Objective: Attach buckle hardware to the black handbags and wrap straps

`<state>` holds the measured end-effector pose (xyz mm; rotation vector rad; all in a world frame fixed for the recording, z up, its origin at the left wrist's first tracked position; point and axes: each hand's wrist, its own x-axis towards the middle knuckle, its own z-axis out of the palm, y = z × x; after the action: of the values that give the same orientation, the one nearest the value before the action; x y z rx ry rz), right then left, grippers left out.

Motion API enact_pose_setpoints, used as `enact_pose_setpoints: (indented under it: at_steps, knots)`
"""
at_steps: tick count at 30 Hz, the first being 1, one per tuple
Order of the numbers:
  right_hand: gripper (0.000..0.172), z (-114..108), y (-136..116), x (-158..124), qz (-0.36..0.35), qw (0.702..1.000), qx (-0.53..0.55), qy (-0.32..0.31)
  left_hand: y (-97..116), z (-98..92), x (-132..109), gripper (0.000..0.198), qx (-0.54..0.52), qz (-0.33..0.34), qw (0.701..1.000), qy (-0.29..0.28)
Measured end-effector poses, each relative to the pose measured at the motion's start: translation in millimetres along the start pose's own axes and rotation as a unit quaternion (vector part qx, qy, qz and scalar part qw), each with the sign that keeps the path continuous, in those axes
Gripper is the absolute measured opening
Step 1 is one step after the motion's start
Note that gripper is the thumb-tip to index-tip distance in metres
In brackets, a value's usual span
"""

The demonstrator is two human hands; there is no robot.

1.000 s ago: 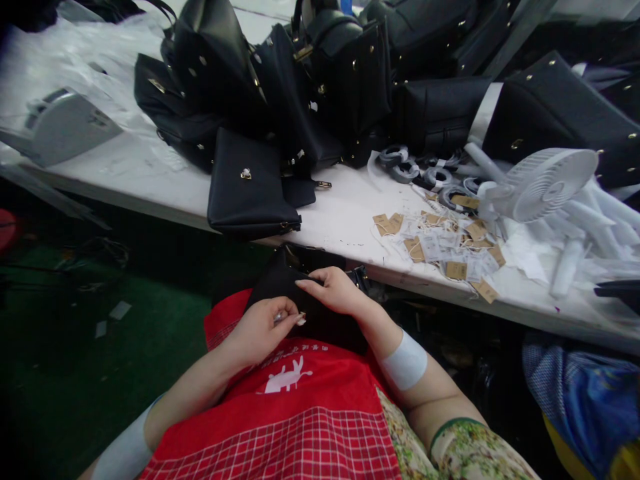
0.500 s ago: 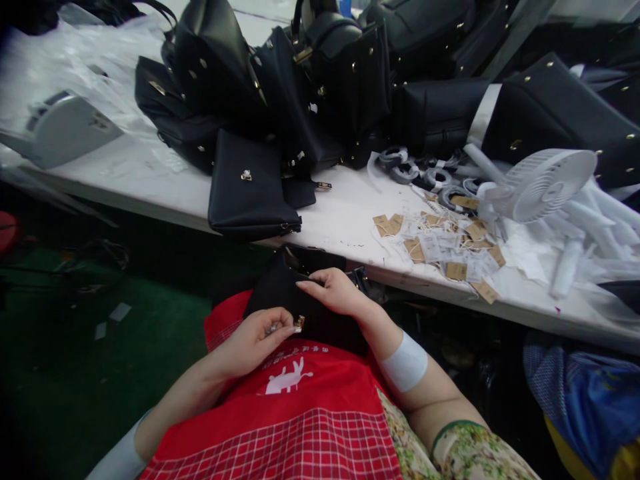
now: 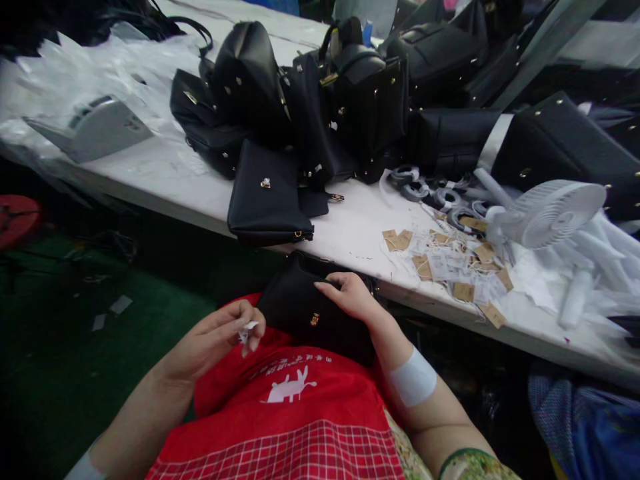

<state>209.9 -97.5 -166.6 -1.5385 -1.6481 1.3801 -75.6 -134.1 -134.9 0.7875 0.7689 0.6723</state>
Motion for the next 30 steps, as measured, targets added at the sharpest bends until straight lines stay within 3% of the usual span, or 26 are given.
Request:
enact_pose_setpoints:
  at_steps: [3,7,12,15,18,30]
  knots:
    - [0.031,2,-2,-3,-0.057,0.99,-0.118,0.054,1,-16.0,1,0.016,-0.034,0.026,0.998,0.048]
    - [0.049,9,1,-6,-0.106,0.955,-0.249,0.121,-1,-27.6,0,0.021,-0.042,0.036,0.995,0.08]
    - [0.045,19,6,-9,-0.09,0.928,-0.328,0.154,-6,-31.1,1,0.028,-0.034,0.046,0.992,0.116]
    - [0.047,22,11,-11,-0.111,0.903,-0.351,0.223,-11,-34.9,2,0.031,-0.021,0.054,0.988,0.145]
    - [0.059,22,16,-12,-0.13,0.875,-0.367,0.286,-16,-39.6,3,0.022,-0.012,0.046,0.982,0.184]
    - [0.055,21,13,-8,-0.101,0.849,-0.44,0.274,-38,-51.3,11,0.049,0.083,0.003,0.966,0.246]
